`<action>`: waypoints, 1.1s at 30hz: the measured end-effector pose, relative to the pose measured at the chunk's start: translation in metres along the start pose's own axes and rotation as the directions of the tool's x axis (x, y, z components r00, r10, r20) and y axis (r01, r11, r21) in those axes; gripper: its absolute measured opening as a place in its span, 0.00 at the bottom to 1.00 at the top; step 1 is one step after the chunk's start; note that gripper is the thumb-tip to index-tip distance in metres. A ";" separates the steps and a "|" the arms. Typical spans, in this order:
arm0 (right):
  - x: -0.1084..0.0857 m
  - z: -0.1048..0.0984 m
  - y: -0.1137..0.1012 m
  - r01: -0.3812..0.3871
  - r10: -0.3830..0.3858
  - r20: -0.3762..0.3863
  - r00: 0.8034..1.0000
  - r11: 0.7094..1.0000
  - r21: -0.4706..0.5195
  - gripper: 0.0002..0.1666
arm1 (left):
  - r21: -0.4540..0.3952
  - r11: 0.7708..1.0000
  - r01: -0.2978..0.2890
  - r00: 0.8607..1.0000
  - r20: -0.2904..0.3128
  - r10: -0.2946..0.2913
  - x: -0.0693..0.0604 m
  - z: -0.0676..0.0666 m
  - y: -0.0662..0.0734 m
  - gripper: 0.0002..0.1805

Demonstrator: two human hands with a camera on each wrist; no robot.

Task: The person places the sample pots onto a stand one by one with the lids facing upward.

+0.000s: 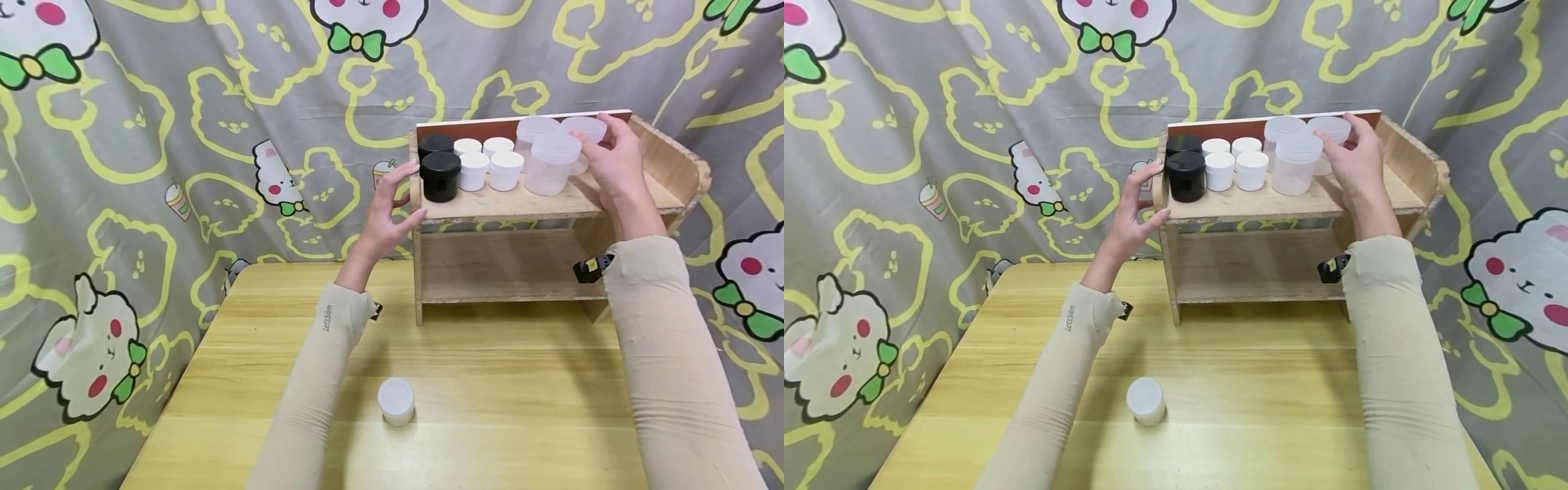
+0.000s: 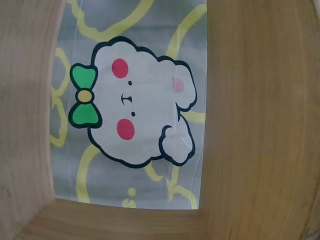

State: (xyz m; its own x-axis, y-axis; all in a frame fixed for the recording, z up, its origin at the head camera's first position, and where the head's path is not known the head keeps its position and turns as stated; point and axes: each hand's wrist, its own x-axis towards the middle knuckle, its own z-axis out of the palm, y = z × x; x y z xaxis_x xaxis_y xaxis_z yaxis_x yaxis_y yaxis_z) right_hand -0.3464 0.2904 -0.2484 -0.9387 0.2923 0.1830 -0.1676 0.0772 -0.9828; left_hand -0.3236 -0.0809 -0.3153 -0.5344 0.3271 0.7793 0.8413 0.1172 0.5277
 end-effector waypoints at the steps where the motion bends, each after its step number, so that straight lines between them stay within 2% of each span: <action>1: 0.000 0.000 0.000 -0.002 0.002 0.001 1.000 1.000 -0.005 0.46 | 0.000 1.000 0.000 1.000 0.001 0.000 0.000 0.000 0.000 0.35; 13: -0.002 -0.001 0.001 0.038 -0.039 0.020 0.999 0.999 0.017 0.42 | -0.011 1.000 -0.003 1.000 0.002 0.003 -0.001 0.000 -0.001 0.35; 24: -0.001 -0.003 0.002 0.029 -0.030 0.014 0.999 0.999 0.033 0.43 | -0.011 1.000 0.008 1.000 0.007 -0.008 0.000 0.000 0.000 0.35; 29: -0.002 -0.004 0.002 0.026 -0.026 0.010 1.000 0.999 -0.033 0.44 | -0.007 1.000 0.003 1.000 0.005 -0.003 0.000 -0.001 0.000 0.35; 33: -0.002 -0.004 0.001 0.036 -0.036 -0.006 0.999 0.999 -0.036 0.45 | -0.014 1.000 0.006 1.000 0.007 -0.006 0.000 -0.001 0.000 0.35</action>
State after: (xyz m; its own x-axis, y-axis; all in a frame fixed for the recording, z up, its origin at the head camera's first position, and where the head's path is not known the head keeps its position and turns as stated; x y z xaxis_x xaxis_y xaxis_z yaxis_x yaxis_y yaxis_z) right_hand -0.3437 0.2936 -0.2501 -0.9300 0.2954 0.2186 -0.1903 0.1217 -0.9742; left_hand -0.3236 -0.0819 -0.3150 -0.5390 0.3327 0.7738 0.8367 0.1061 0.5373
